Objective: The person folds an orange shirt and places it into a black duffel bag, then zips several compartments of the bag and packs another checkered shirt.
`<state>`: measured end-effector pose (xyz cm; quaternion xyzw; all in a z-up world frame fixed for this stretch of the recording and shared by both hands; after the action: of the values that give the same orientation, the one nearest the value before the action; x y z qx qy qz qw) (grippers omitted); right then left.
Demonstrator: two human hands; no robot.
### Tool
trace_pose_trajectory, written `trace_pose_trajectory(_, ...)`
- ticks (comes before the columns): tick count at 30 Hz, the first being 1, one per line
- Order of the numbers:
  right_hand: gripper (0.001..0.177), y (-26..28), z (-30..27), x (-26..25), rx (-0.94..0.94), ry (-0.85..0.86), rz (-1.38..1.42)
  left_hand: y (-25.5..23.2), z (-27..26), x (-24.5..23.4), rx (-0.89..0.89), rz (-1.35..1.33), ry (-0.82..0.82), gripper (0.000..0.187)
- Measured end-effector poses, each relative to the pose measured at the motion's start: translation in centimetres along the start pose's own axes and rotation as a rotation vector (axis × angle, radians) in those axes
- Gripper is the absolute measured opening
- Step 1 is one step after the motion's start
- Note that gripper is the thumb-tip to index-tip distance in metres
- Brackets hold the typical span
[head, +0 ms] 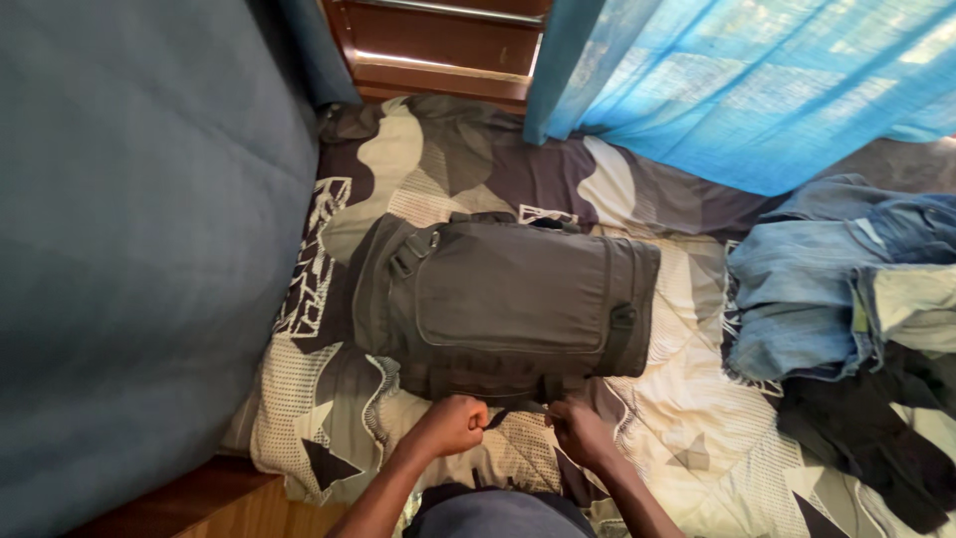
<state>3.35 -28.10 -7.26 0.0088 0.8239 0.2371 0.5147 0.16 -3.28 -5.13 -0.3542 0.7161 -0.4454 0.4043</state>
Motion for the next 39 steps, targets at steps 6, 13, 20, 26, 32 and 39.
trace_pose_trajectory(6,0.025,-0.4,1.4,1.8,-0.071,0.116,-0.105,0.7,0.4,-0.3,-0.041,0.031,-0.043,0.012)
trace_pose_trajectory(13,0.081,1.7,0.5,2.7,-0.062,0.311,-0.12,0.1,1.4,-0.3,-0.094,-0.001,-0.033,0.027)
trace_pose_trajectory(20,0.067,3.0,1.0,1.7,-0.086,0.067,0.023,-0.6,1.9,-1.2,-0.15,-0.002,-0.147,0.025)
trace_pose_trajectory(26,0.066,2.8,0.8,0.9,-0.018,0.088,-0.01,-0.1,1.6,-0.9,-0.201,-0.043,-0.088,0.024)
trace_pose_trajectory(32,0.067,2.0,1.2,1.4,-0.059,0.044,-0.02,1.7,1.3,-0.7,-0.135,-0.041,-0.146,0.023)
trace_pose_trajectory(39,0.067,1.7,1.2,1.8,-0.105,0.022,-0.012,1.8,1.4,-0.5,-0.16,-0.02,-0.13,0.021)
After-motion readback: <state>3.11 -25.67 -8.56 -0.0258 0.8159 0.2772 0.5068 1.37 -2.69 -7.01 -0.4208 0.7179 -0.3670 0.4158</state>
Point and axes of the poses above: each hand's wrist, its own z-axis towards the middle knuckle, its own x-axis out of the palm, y = z × x, the point moved 6 cm from there along z, towards the middle knuckle, and after that the axes turned 15 degrees about -z, right-handed, at the moved point
